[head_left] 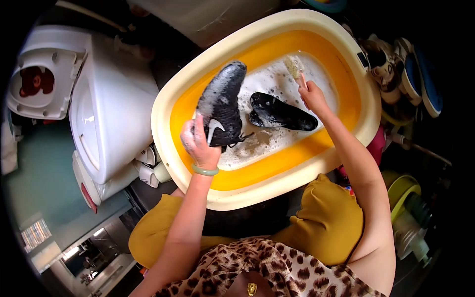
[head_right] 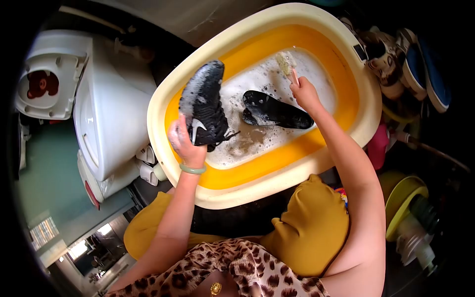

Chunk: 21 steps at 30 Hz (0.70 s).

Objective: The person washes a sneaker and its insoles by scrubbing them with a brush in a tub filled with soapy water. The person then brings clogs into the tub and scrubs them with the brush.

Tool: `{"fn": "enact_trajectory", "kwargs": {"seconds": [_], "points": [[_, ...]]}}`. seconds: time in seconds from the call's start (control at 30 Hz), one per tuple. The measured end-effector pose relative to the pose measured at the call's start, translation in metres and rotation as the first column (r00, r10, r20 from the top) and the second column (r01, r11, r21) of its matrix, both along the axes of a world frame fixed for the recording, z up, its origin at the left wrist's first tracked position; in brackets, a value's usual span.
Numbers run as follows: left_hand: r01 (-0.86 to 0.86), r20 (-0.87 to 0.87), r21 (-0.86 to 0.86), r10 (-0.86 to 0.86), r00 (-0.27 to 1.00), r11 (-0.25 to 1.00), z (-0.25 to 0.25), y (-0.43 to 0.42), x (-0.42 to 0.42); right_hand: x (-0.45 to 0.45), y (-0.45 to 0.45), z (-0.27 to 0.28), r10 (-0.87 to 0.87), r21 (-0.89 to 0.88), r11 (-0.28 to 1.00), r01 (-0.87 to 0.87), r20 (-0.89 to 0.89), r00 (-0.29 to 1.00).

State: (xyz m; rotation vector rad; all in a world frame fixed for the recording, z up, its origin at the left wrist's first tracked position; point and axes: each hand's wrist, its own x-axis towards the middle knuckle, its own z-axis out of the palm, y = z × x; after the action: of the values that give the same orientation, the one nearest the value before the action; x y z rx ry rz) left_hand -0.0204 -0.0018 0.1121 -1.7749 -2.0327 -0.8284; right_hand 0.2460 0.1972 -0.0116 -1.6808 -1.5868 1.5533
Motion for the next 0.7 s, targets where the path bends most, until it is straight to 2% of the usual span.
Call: {"fn": "enact_trajectory", "kwargs": {"seconds": [0.27,0.57,0.7], "points": [[0.107,-0.154,0.042,-0.1,0.983,0.993,0.031,0.013,-0.03,-0.006,0.004,0.0,-0.051,-0.02,0.999,0.05,-0.015,0.999],[0.072,-0.191,0.053,-0.061,0.98,0.996,0.045,0.015,-0.04,-0.001,0.005,-0.003,-0.139,-0.101,0.987,0.127,-0.123,0.983],[0.042,-0.195,0.072,-0.028,0.98,0.997,0.046,0.017,-0.037,0.006,0.006,-0.009,-0.133,-0.116,0.986,0.121,-0.105,0.986]]}}
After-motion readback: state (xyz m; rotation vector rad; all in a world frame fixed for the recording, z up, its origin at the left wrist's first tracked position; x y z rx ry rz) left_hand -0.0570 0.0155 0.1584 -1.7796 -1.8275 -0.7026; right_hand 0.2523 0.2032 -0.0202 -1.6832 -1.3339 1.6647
